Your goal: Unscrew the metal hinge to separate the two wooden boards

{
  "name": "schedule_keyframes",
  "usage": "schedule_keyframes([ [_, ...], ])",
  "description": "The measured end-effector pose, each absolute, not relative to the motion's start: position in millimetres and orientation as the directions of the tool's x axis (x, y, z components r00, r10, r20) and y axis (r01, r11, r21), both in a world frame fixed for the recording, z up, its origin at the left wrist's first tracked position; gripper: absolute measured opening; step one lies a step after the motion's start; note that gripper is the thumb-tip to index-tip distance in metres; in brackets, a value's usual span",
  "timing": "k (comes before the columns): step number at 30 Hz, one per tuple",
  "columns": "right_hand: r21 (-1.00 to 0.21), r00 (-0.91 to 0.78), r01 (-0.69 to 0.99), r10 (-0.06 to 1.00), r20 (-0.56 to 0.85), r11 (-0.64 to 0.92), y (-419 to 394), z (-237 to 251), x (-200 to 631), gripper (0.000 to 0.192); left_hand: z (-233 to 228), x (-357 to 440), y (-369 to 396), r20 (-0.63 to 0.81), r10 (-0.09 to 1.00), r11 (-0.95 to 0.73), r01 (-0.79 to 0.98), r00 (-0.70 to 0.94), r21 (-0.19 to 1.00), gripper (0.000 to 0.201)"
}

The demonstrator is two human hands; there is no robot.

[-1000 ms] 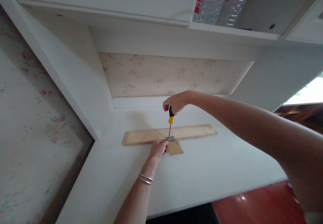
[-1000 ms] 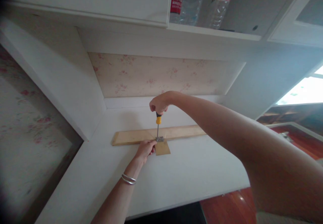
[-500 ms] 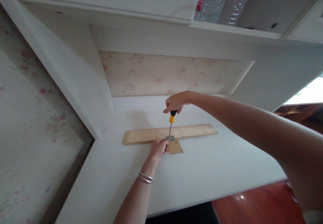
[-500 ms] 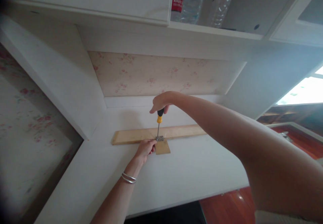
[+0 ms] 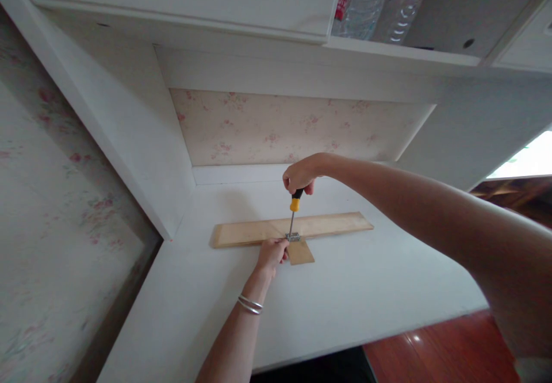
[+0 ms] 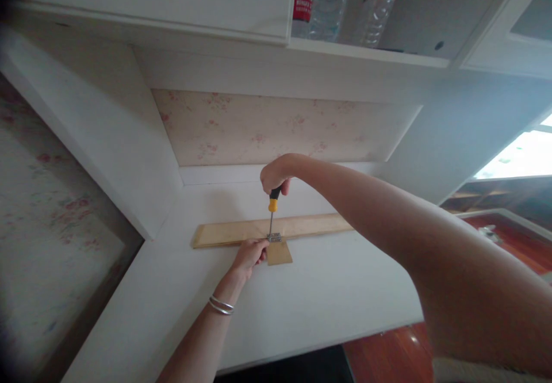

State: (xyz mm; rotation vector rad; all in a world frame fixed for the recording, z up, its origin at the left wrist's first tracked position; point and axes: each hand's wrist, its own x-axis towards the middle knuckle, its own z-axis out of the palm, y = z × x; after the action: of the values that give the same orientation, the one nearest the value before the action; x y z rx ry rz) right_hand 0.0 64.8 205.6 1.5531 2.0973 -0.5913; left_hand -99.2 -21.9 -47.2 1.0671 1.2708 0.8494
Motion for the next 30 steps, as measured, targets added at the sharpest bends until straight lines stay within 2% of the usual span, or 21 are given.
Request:
schedule_keyframes([
  [2, -0.110, -0.302, 0.948, 0.733, -0.609, 0.299, 64.8, 205.6, -0.2, 0.044, -47.1, -99.2, -22.0, -0.316, 0.939, 0.309, 0.066, 0.136, 0.949, 0.016],
  [4, -0.131, -0.284, 0.957, 0.741, -0.608, 0.260, 64.4, 205.7, -0.8, 0.044, -47.9, -99.1, -21.8, -0.318, 0.937, 0.312, 0.063, 0.141, 0.948, 0.016],
  [6, -0.104, -0.233, 0.971, 0.773, -0.590, 0.214, 64.1, 205.9, -1.6, 0.039, -49.3, -99.1, -21.3, -0.321, 0.936, 0.315, 0.063, 0.145, 0.947, 0.016],
  [9, -0.069, -0.258, 0.961, 0.771, -0.582, 0.269, 63.6, 207.0, -2.2, 0.035, -51.1, -99.1, -20.4, -0.319, 0.936, 0.313, 0.066, 0.145, 0.947, 0.017],
  [12, -0.106, -0.298, 0.949, 0.733, -0.611, 0.298, 63.3, 208.8, -2.2, 0.049, -51.4, -99.1, -20.0, -0.316, 0.938, 0.309, 0.068, 0.143, 0.949, 0.018],
  [16, -0.054, -0.214, 0.972, 0.777, -0.591, 0.227, 64.3, 209.1, -2.5, 0.041, -49.0, -99.2, -21.0, -0.324, 0.936, 0.318, 0.063, 0.139, 0.946, 0.018],
  [19, -0.047, -0.253, 0.959, 0.767, -0.589, 0.280, 65.1, 208.3, -2.4, 0.036, -46.6, -99.3, -21.9, -0.325, 0.935, 0.319, 0.061, 0.141, 0.946, 0.017],
  [23, -0.084, -0.242, 0.967, 0.762, -0.600, 0.241, 65.5, 209.1, -2.3, 0.052, -45.9, -99.2, -22.2, -0.320, 0.937, 0.315, 0.058, 0.139, 0.947, 0.017],
  [26, -0.051, -0.198, 0.978, 0.806, -0.558, 0.205, 66.3, 210.2, -2.1, 0.046, -47.0, -99.1, -22.0, -0.318, 0.939, 0.312, 0.063, 0.134, 0.948, 0.018],
  [28, -0.029, -0.222, 0.968, 0.797, -0.562, 0.249, 66.6, 210.5, -1.9, 0.039, -47.6, -99.2, -21.9, -0.315, 0.939, 0.309, 0.063, 0.137, 0.949, 0.017],
  [30, -0.047, -0.264, 0.955, 0.770, -0.581, 0.292, 66.3, 210.5, -2.0, 0.040, -47.6, -99.3, -21.9, -0.308, 0.941, 0.303, 0.060, 0.141, 0.951, 0.017],
])
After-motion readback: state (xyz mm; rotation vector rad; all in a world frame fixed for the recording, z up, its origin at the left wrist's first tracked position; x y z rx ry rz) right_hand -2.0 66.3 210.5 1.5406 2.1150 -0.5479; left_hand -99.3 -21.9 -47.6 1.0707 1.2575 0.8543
